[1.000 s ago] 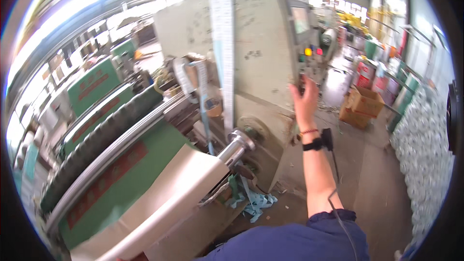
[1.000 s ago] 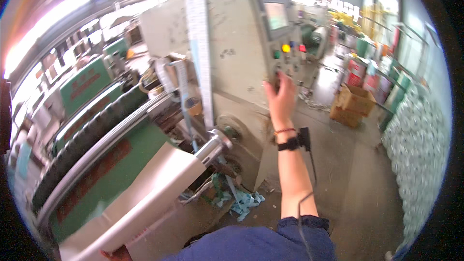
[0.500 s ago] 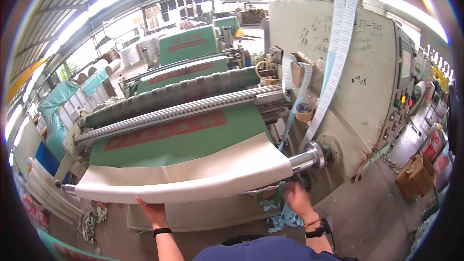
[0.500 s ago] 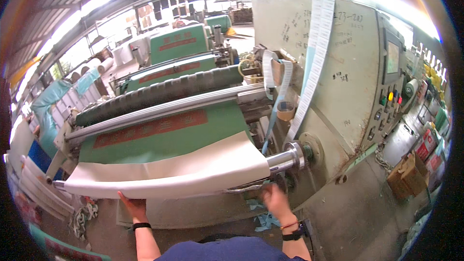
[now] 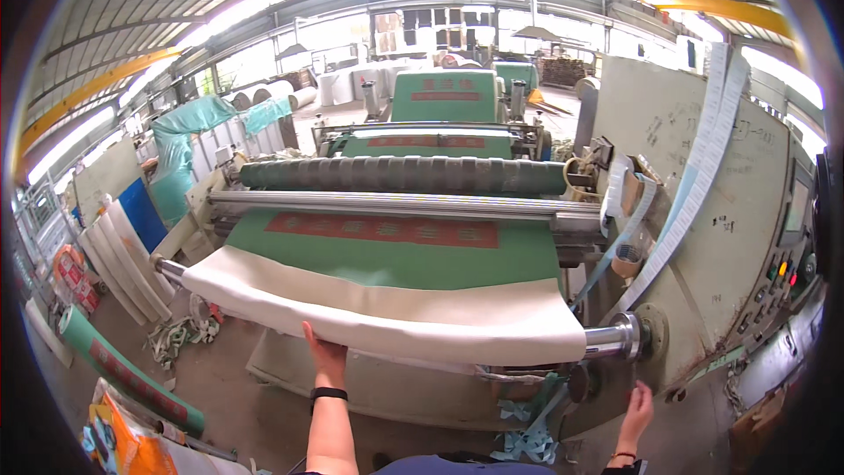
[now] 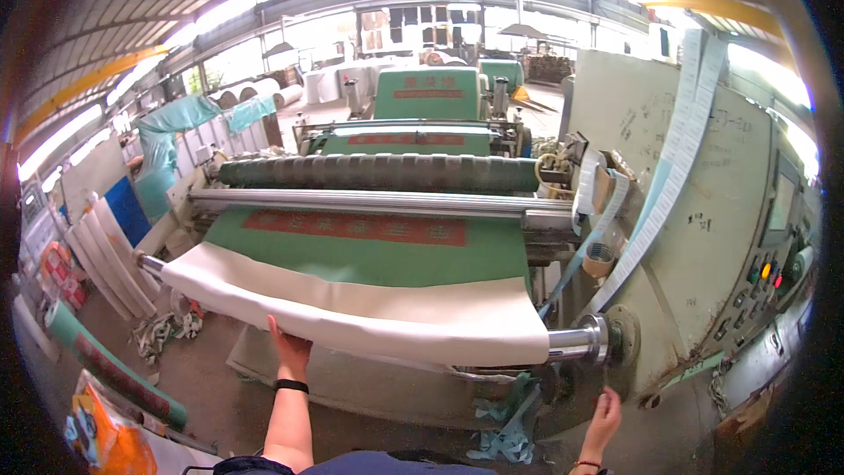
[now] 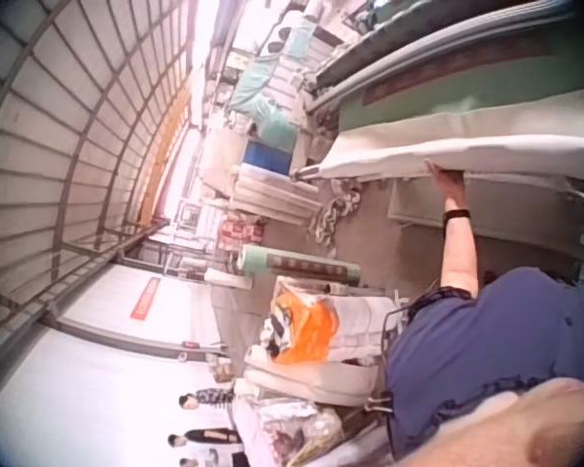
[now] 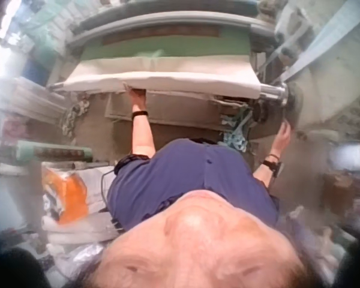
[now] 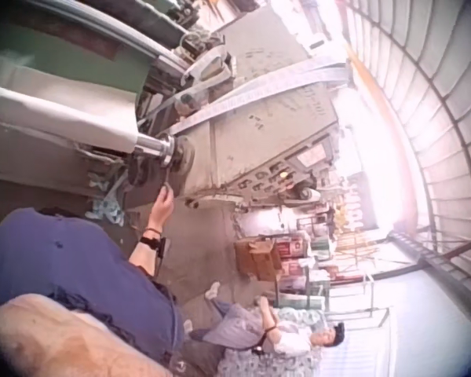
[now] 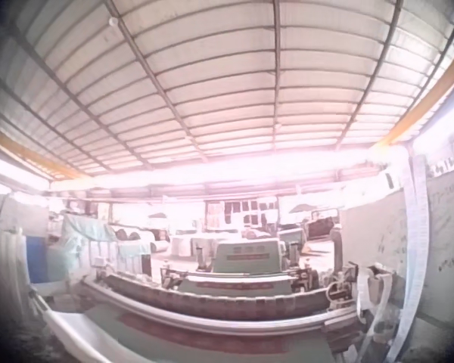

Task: Operate an industrial machine to roll and label sheets of material.

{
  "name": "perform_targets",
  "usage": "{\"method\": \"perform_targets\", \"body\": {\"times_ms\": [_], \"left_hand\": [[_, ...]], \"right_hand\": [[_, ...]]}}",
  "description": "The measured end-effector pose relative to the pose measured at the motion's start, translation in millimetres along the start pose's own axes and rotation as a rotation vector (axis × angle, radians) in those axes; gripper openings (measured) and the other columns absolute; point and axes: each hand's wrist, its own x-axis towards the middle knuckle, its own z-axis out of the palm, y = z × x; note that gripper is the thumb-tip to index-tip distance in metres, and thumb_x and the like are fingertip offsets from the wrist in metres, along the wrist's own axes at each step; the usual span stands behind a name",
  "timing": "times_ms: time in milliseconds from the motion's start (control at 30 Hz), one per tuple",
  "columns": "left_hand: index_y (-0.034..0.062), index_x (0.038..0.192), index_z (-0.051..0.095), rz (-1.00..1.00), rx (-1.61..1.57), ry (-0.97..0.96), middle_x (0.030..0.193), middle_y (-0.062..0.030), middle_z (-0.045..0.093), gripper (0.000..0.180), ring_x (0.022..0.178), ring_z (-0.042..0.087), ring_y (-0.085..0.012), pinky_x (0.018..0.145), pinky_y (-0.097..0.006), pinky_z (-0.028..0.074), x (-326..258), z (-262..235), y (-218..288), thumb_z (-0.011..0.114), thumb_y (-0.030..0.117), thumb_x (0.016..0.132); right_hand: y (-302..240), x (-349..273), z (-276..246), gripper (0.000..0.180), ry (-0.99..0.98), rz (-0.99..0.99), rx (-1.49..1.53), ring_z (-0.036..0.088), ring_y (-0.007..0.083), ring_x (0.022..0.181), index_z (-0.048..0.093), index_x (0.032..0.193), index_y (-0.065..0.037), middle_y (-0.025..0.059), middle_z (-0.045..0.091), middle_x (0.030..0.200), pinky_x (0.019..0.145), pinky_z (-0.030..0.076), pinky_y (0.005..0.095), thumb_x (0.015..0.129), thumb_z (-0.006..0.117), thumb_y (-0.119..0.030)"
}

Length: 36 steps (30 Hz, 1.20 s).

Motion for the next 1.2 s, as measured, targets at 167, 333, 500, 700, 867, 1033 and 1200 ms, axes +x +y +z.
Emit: {"method": "perform_targets", "body": {"times_ms": [167, 333, 500, 700, 867, 1033, 1200], "left_hand": [[0.0149, 0.154, 0.054, -0.042, 0.060, -0.136, 0.150, -0.0088, 0.061, 0.093, 0.137, 0.055, -0.0303, 0.118, -0.053, 0.039, 21.4, -35.5, -2.4, 0.052, 0.086, 0.095], [0.0028, 0.168, 0.035, 0.035, 0.086, 0.016, 0.173, -0.0225, 0.035, 0.102, 0.160, 0.029, -0.0432, 0.132, -0.061, 0.019, -76.9, 75.3, 6.0, 0.050, 0.077, 0.100], [0.0078, 0.166, 0.040, 0.105, 0.148, 0.101, 0.171, -0.0190, 0.040, 0.096, 0.158, 0.034, -0.0416, 0.130, -0.059, 0.026, -96.7, 120.4, -9.6, 0.060, 0.073, 0.099], [0.0071, 0.164, 0.044, -0.012, 0.142, 0.031, 0.168, -0.0181, 0.045, 0.101, 0.155, 0.038, -0.0418, 0.128, -0.059, 0.032, -72.1, 77.5, 9.4, 0.058, 0.080, 0.095], [0.0100, 0.160, 0.049, -0.148, 0.070, -0.189, 0.160, -0.0105, 0.055, 0.105, 0.148, 0.047, -0.0309, 0.124, -0.052, 0.034, 11.7, -31.2, 4.2, 0.060, 0.086, 0.089], [0.0189, 0.157, 0.051, -0.216, -0.006, -0.040, 0.163, -0.0035, 0.051, 0.098, 0.146, 0.046, -0.0270, 0.121, -0.050, 0.033, 26.3, -30.5, 8.3, 0.073, 0.080, 0.084], [0.0200, 0.158, 0.050, -0.127, -0.017, -0.039, 0.162, -0.0027, 0.051, 0.094, 0.147, 0.045, -0.0254, 0.121, -0.048, 0.032, 2.1, -22.5, 36.1, 0.071, 0.078, 0.087]], "right_hand": [[-86.1, 11.4, -49.2, 0.032, 0.262, -0.002, 0.230, 0.073, 0.0219, 0.101, 0.073, 0.124, 0.000, 0.0105, 0.075, 0.108, 0.094, 0.057, 0.0371, 0.113, 0.054, -0.023], [-54.7, 25.7, -37.3, 0.031, 0.223, 0.085, 0.378, 0.076, 0.0175, 0.098, 0.073, 0.123, -0.003, 0.0089, 0.079, 0.104, 0.088, 0.058, 0.0324, 0.113, 0.056, -0.027], [-39.2, -28.2, -82.5, 0.032, 0.039, 0.162, 0.226, 0.076, 0.0164, 0.098, 0.073, 0.128, -0.007, 0.0065, 0.081, 0.105, 0.088, 0.057, 0.0315, 0.112, 0.059, -0.031], [-57.4, -68.5, -129.7, 0.032, -0.361, 0.236, 0.145, 0.075, 0.0139, 0.104, 0.072, 0.131, -0.003, 0.0072, 0.080, 0.111, 0.093, 0.057, 0.0307, 0.111, 0.063, -0.026], [-41.2, -161.5, -113.7, 0.036, -0.328, 0.337, 0.077, 0.075, 0.0144, 0.098, 0.071, 0.132, -0.002, 0.0078, 0.080, 0.110, 0.092, 0.058, 0.0318, 0.109, 0.065, -0.030], [-115.2, -200.4, -118.1, 0.035, -0.968, 0.164, -0.175, 0.075, 0.0213, 0.103, 0.073, 0.131, -0.007, 0.0100, 0.079, 0.114, 0.094, 0.058, 0.0350, 0.107, 0.067, -0.032], [-151.2, -205.5, -91.4, 0.034, -0.639, 0.007, -0.167, 0.074, 0.0205, 0.100, 0.069, 0.135, -0.008, 0.0108, 0.077, 0.113, 0.094, 0.058, 0.0338, 0.107, 0.067, -0.028]]}}
